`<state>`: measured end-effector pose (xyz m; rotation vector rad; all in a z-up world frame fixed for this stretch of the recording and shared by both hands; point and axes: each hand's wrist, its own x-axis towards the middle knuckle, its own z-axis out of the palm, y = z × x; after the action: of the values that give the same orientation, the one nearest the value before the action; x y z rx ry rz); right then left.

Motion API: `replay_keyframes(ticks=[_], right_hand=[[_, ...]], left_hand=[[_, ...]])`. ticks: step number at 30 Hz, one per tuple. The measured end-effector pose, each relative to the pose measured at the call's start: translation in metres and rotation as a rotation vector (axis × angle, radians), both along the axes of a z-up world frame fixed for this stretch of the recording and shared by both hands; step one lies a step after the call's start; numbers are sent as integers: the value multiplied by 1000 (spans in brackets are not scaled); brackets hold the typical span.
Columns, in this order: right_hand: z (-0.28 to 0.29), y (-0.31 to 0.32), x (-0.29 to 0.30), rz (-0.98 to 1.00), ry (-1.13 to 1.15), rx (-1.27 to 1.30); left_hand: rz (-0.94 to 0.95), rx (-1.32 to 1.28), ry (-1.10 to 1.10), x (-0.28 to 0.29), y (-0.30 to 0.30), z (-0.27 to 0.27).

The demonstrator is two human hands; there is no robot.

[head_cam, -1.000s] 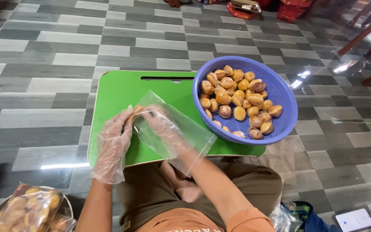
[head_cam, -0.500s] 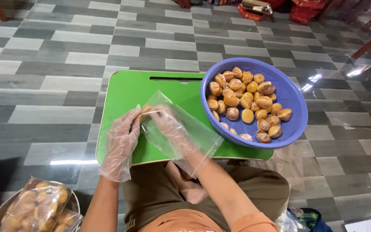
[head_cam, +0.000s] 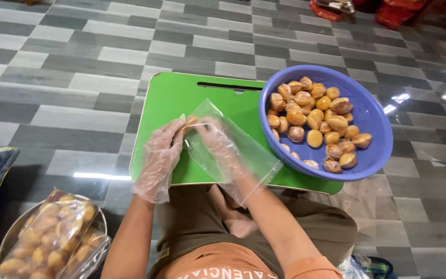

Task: Packing small round food items from a bowl into a plastic bag

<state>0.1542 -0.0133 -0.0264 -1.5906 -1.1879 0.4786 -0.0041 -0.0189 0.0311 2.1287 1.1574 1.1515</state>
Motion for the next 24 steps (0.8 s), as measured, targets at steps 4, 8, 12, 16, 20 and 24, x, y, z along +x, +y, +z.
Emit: replay_keyframes(ticks=[4, 8, 12, 16, 20, 24], right_hand=[[-50, 27, 16, 95, -59, 238], [-21, 8, 15, 172, -58, 277], [-41, 26, 30, 30, -1133, 310], [-18, 6, 10, 33, -79, 130], [24, -15, -5, 25, -17, 102], [-9, 3, 4, 39, -21, 114]], left_hand=[[26, 84, -5, -3, 5, -10], [5, 46, -33, -4, 6, -11], [-4, 54, -53, 0, 4, 7], [-10, 8, -74, -4, -1, -1], [5, 41, -91, -4, 0, -2], [12, 59, -82, -4, -4, 3]])
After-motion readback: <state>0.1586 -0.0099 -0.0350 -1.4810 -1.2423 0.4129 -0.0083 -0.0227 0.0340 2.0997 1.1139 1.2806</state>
